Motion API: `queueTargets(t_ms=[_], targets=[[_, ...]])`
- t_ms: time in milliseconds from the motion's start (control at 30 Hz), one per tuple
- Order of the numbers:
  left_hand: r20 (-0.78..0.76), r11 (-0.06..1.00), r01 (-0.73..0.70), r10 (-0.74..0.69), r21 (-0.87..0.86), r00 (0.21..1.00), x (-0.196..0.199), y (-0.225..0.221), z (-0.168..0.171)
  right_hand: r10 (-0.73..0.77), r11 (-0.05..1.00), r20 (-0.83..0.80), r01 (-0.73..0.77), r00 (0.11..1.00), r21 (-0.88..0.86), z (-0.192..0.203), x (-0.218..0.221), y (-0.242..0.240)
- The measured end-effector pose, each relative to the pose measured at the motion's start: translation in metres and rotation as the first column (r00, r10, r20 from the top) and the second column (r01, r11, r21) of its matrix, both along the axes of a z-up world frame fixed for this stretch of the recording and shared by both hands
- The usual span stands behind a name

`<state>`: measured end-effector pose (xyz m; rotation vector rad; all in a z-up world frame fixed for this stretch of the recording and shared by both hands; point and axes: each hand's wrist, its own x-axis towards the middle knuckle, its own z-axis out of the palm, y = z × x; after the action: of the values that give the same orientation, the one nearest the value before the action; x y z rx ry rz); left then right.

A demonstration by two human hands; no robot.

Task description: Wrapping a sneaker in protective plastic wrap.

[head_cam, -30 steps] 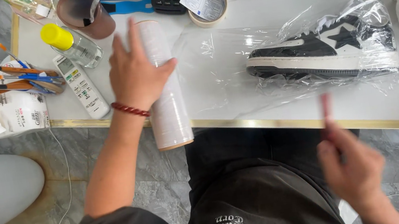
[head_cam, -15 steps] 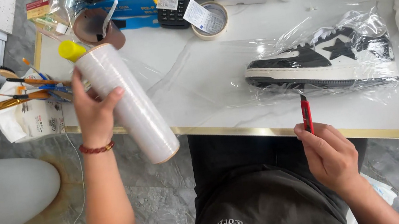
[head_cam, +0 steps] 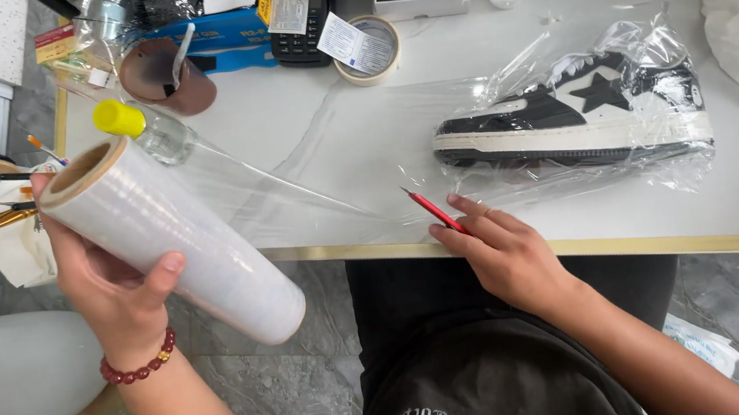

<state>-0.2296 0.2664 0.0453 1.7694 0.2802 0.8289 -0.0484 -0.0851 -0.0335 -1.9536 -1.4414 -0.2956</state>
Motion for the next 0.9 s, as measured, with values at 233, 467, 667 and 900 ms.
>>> queueTargets(t_ms=[233,467,667,900], targets=[[-0.008,0.995,-0.095,0.095,0.0,0.995,-0.029,0.005,0.007,-0.047,0.988,-0.063,0.037,0.997,-0.148,-0.023,-0.003,-0.001],[0.13,0.973,-0.227,0.22,0.045,0.967,-0.038,0.032,0.014,0.052,0.991,-0.027,-0.055,0.998,-0.123,-0.001,-0.002,-0.012],[0.184,0.964,-0.131,0.088,0.232,0.979,0.004,0.053,-0.042,-0.638,0.727,-0.155,0.656,0.754,0.201,-0.032,0.048,-0.133],[0.123,0.903,-0.08,0.03,0.421,0.992,0.078,0.029,-0.033,-0.764,0.642,-0.059,0.747,0.643,-0.174,-0.022,0.112,-0.18]])
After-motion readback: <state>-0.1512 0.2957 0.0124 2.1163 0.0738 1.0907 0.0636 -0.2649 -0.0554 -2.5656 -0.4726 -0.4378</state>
